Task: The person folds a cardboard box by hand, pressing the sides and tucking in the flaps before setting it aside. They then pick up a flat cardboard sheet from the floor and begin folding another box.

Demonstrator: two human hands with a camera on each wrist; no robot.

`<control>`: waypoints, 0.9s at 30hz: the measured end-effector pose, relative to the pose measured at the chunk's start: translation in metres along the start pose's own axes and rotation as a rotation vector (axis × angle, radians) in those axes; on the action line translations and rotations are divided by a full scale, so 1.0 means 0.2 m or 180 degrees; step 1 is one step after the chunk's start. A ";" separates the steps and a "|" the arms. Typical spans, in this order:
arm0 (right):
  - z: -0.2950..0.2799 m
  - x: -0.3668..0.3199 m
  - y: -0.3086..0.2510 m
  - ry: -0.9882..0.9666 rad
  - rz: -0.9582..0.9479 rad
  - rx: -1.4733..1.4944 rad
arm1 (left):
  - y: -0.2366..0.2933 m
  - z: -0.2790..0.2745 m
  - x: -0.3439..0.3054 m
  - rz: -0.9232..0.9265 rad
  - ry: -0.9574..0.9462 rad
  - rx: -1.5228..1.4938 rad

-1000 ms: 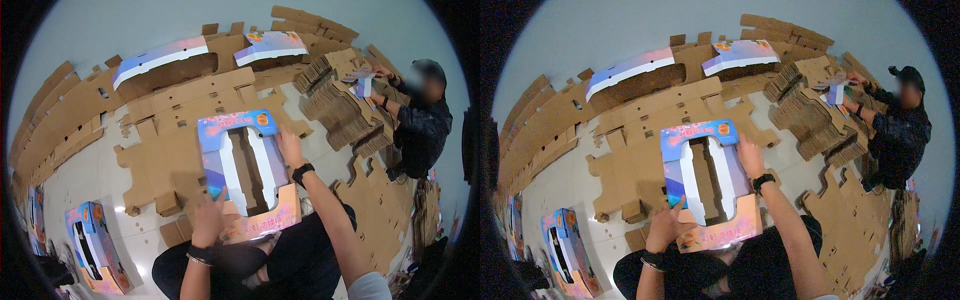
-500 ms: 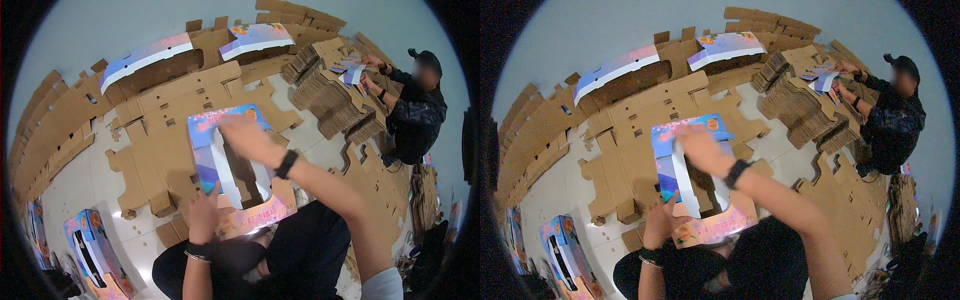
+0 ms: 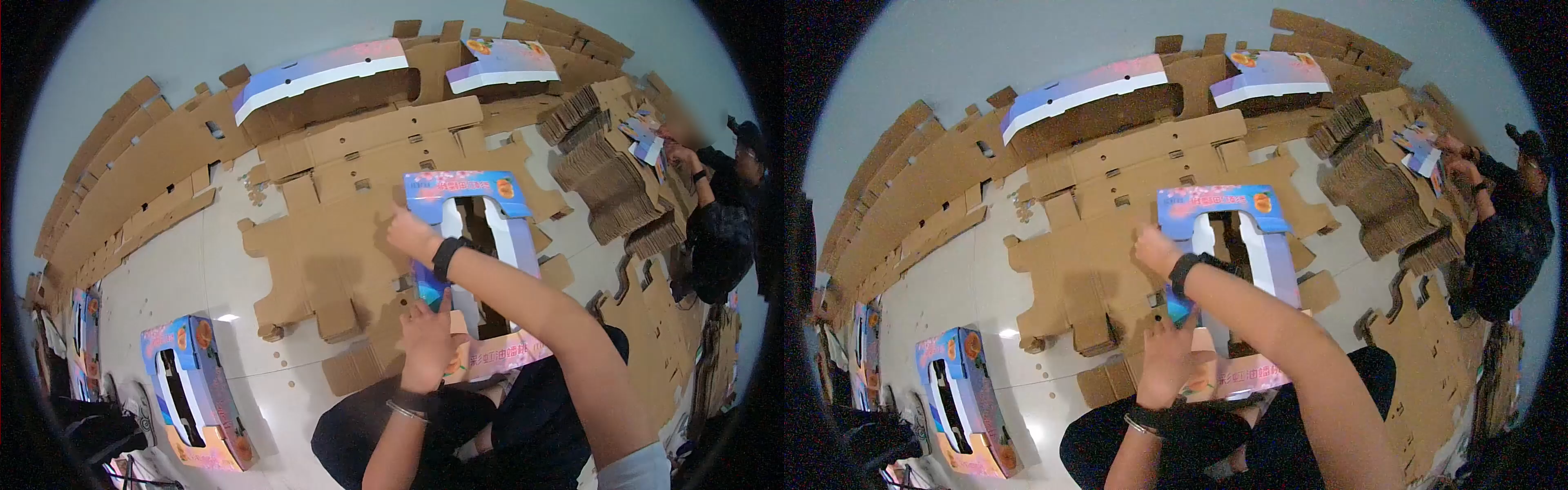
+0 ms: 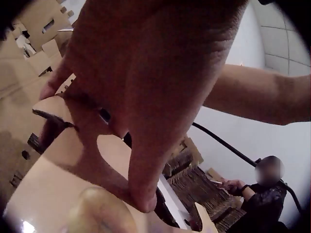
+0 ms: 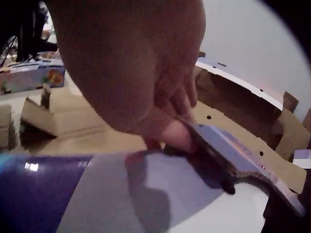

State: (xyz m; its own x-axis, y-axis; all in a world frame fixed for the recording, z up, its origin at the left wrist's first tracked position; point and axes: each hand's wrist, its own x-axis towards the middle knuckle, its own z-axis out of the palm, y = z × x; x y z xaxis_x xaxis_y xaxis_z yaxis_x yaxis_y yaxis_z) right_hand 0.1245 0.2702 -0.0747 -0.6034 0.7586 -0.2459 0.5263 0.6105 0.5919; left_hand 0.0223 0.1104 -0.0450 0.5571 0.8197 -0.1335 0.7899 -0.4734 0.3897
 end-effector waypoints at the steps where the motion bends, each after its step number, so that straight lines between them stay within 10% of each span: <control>1: 0.00 0.01 0.03 -0.0073 0.0026 0.0318 | 0.00 0.00 0.00 0.0062 0.0014 -0.0022; 8: -0.11 -0.23 0.34 0.0370 0.0682 0.1878 | 0.01 -0.01 0.00 0.0052 -0.0048 -0.0198; 10: -0.15 -0.45 0.32 0.2621 0.1346 0.1936 | 0.03 -0.03 0.02 -0.0019 -0.0231 -0.0278; 15: -0.09 -1.12 0.11 0.0363 0.1760 0.2616 | 0.04 -0.06 0.01 -0.0076 -0.0441 -0.0386; 27: 0.07 -1.33 -0.07 0.0589 0.2074 0.3282 | 0.33 -0.03 -0.01 0.1082 0.1285 -0.0180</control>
State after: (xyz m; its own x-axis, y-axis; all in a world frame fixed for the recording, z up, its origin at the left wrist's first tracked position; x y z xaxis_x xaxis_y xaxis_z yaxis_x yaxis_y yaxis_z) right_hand 0.2867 0.0625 -0.0283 -0.0830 0.9961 0.0302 0.9365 0.0884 -0.3395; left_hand 0.0730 0.0793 -0.0140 0.6276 0.6871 0.3660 0.5606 -0.7251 0.4000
